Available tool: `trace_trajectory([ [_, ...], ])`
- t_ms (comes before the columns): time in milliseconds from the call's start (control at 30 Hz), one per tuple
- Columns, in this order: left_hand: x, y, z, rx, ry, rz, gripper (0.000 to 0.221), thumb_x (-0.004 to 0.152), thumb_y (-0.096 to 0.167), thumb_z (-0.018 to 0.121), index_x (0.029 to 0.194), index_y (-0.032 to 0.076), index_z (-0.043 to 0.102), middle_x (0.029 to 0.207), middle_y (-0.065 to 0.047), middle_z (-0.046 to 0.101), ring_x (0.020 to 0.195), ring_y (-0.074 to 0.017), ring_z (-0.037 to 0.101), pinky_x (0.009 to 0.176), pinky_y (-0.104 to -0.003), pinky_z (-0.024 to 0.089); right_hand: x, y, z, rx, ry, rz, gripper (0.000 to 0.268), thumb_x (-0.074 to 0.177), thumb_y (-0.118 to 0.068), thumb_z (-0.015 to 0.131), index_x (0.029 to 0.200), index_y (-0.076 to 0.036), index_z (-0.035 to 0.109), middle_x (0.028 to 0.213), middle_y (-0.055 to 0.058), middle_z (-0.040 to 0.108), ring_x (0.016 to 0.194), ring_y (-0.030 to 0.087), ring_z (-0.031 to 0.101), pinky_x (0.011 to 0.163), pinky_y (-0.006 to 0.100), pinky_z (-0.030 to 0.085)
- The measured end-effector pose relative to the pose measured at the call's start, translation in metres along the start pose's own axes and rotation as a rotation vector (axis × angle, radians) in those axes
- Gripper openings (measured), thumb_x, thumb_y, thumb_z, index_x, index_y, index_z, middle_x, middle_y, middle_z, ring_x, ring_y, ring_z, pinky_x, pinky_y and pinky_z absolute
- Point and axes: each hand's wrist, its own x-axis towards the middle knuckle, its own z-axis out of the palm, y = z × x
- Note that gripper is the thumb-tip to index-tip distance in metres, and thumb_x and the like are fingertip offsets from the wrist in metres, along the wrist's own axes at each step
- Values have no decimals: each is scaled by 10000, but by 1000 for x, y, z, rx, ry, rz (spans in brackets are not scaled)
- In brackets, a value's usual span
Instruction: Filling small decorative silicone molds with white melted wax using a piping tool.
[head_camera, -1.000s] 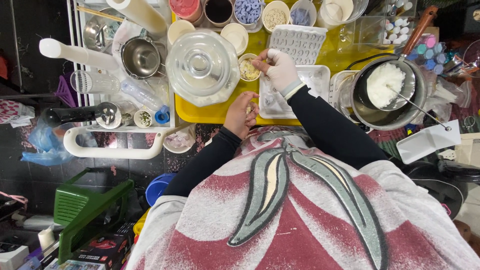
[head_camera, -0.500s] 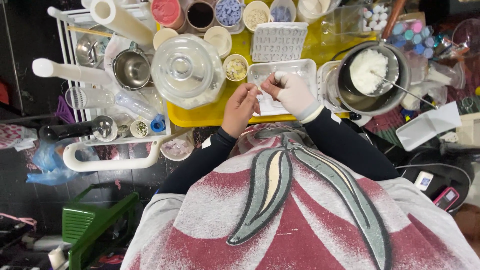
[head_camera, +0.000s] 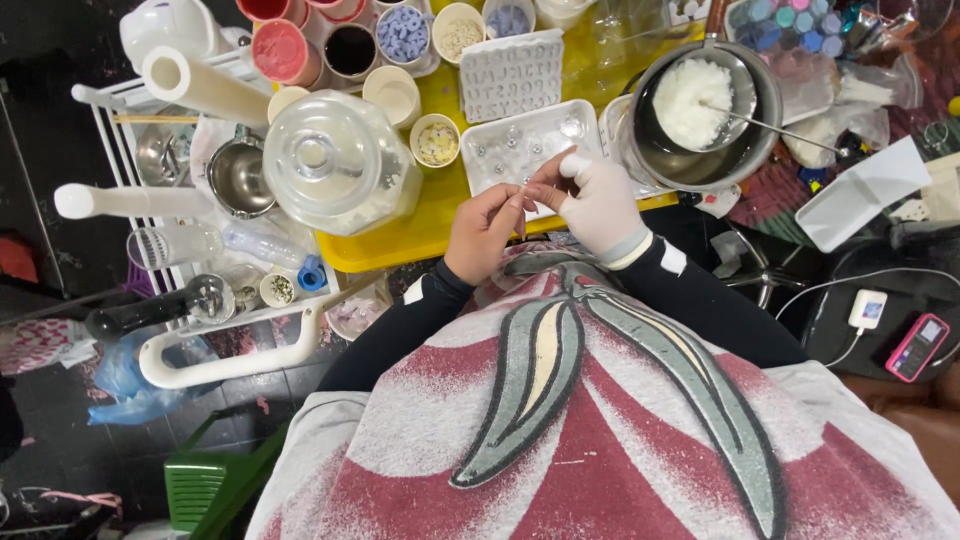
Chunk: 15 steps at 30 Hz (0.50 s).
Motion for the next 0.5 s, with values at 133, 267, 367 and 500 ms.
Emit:
trace_trajectory([
  [133,1,4,9,-86,36,36,215,1084,131,505,1044,-6,667,847,7,637,728,-58,564,680,-221,490,-14,-16,-5,-201,116,-267,135,920,-159,804,1011,-60,791,937,95,721,820,222,701,722,316,534],
  [267,0,11,11,118,54,79,181,1076,101,524,1060,0,674,753,8,605,685,-50,542,644,-215,461,-19,-23,-12,-163,81,-299,151,934,-124,779,1066,-50,784,1008,120,731,866,247,722,758,322,549],
  [367,-1,20,15,178,33,96,165,1063,80,533,1062,4,679,727,11,594,641,-46,526,608,-216,454,-20,0,-13,28,21,-172,130,966,-117,746,1046,-16,764,1005,96,738,884,186,722,789,299,557],
  [500,1,25,22,139,-7,38,178,1056,82,520,1039,7,680,703,11,585,606,-38,486,574,-206,417,-23,22,-12,388,26,-19,141,1046,-115,666,1081,20,693,1010,65,732,924,110,675,855,277,552],
])
